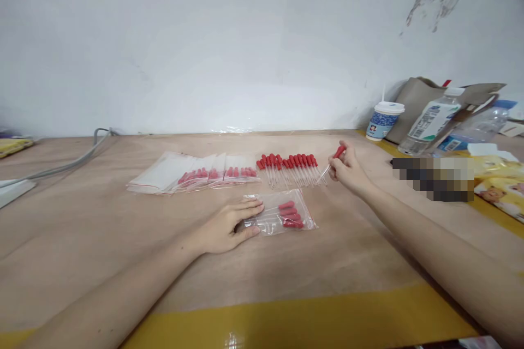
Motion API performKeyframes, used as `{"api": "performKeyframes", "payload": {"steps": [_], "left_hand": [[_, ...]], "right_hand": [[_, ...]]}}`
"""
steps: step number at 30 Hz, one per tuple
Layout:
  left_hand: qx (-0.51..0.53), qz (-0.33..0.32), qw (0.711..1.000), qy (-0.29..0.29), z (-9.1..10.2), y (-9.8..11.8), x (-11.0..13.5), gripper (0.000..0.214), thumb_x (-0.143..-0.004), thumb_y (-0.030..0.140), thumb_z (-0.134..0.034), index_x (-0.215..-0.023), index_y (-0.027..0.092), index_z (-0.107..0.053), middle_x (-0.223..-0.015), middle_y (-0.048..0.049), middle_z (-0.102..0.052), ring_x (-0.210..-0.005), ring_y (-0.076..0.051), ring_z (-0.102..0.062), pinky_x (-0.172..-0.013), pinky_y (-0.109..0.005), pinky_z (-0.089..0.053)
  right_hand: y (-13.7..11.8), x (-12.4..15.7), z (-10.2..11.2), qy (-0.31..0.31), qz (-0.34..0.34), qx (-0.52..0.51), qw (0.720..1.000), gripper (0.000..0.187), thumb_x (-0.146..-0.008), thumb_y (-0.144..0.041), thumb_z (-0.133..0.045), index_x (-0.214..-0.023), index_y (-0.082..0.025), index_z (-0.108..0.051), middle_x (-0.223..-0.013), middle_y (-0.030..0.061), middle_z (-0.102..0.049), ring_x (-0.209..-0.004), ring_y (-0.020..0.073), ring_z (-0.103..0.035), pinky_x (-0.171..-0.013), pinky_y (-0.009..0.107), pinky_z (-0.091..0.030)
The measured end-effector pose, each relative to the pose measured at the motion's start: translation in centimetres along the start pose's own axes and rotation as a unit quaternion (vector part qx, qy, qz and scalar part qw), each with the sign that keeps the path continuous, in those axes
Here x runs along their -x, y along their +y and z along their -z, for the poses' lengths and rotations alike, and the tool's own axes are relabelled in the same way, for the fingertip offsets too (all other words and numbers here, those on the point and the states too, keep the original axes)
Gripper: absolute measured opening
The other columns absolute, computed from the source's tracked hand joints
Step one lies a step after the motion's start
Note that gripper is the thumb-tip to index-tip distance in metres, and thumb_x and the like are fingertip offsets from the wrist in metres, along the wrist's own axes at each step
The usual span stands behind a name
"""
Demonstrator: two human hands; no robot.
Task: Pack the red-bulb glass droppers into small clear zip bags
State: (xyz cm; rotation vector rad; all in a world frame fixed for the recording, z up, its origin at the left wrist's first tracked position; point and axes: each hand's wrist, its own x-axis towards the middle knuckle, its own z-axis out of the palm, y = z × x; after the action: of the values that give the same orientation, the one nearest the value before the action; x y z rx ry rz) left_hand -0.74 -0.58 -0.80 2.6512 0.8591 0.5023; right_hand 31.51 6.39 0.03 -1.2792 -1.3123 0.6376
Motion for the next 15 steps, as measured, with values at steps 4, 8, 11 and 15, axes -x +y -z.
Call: {"api": "performKeyframes", "payload": {"steps": [4,8,11,15], "left_hand": [[-0.003,-0.001,1.0,0.003,0.1,0.0,-0.1,0.047,-0.088,0.037,-0.048,-0.132,0.022,-0.042,-0.134,-0.0055,-0.044,-0.126,-0.023,-0.037,-0.105,-0.044,-0.032],[-0.003,0.0,1.0,0.0,0.1,0.0,-0.1,0.047,-0.088,0.037,-0.048,-0.132,0.021,-0.042,-0.134,-0.0056,-0.045,-0.126,-0.022,-0.038,-0.105,-0.043,-0.031],[-0.001,0.0,1.0,-0.001,0.1,0.0,-0.1,0.047,-0.088,0.037,-0.048,-0.132,0.021,-0.042,-0.134,-0.0055,-0.044,-0.126,-0.022,-0.038,-0.106,-0.042,-0.032],[-0.005,0.0,1.0,0.0,0.1,0.0,-0.1,0.047,-0.088,0.037,-0.048,-0.132,0.022,-0.041,-0.135,-0.0052,-0.043,-0.126,-0.023,-0.037,-0.105,-0.044,-0.031]], "right_hand": [[-0.7,3.9,-2.0,0.012,-0.043,-0.118,0.992,0.05,-0.064,-0.024,-0.054,-0.106,-0.025,-0.027,-0.071,-0.0074,-0.047,-0.042,0.0074,-0.047,-0.039,0.021,-0.038],[-0.8,5.4,-2.7,0.04,-0.058,-0.15,0.986,0.047,-0.06,-0.026,-0.059,-0.097,-0.024,-0.03,-0.071,-0.0082,-0.046,-0.045,0.0071,-0.05,-0.041,0.022,-0.041],[-0.9,5.1,-1.9,0.088,-0.046,-0.151,0.983,0.045,-0.059,-0.024,-0.058,-0.096,-0.024,-0.032,-0.073,-0.008,-0.046,-0.044,0.0057,-0.048,-0.039,0.02,-0.039],[-0.9,5.1,-1.2,0.089,-0.066,-0.139,0.984,0.045,-0.059,-0.023,-0.058,-0.096,-0.025,-0.034,-0.071,-0.008,-0.046,-0.044,0.0058,-0.047,-0.039,0.02,-0.038]]}}
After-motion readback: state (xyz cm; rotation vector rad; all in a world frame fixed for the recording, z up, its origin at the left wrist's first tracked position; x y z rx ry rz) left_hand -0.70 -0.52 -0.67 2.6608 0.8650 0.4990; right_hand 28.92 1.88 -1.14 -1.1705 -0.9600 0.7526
